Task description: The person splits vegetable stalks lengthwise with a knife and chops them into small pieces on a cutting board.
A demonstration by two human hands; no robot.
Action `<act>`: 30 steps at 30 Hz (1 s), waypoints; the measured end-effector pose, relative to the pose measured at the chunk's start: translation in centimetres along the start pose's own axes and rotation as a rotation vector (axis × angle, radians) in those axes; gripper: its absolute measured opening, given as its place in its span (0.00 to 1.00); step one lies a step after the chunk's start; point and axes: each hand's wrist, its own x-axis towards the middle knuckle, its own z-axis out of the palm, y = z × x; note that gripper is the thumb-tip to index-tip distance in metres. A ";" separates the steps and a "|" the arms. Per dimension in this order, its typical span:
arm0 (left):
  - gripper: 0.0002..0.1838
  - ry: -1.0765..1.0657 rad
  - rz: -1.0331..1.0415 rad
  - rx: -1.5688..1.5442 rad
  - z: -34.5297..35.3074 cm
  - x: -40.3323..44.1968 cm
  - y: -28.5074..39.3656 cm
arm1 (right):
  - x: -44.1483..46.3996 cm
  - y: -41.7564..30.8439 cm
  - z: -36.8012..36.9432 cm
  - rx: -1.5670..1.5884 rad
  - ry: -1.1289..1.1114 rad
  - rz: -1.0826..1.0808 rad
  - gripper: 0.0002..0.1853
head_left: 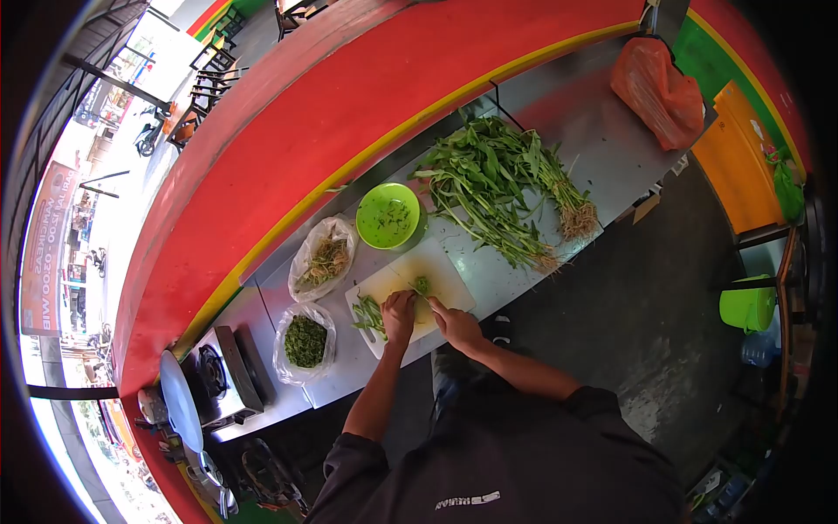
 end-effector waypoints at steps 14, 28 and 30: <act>0.08 -0.013 0.020 -0.054 0.2 -0.3 -0.7 | -0.1 0.0 0.2 -0.024 0.007 -0.021 0.23; 0.08 0.001 0.003 -0.062 0.4 -0.6 -0.1 | -0.2 0.6 0.0 -0.018 -0.011 0.003 0.24; 0.08 -0.010 -0.009 -0.050 0.3 -0.4 -0.1 | 0.0 0.8 0.2 -0.019 -0.042 0.006 0.24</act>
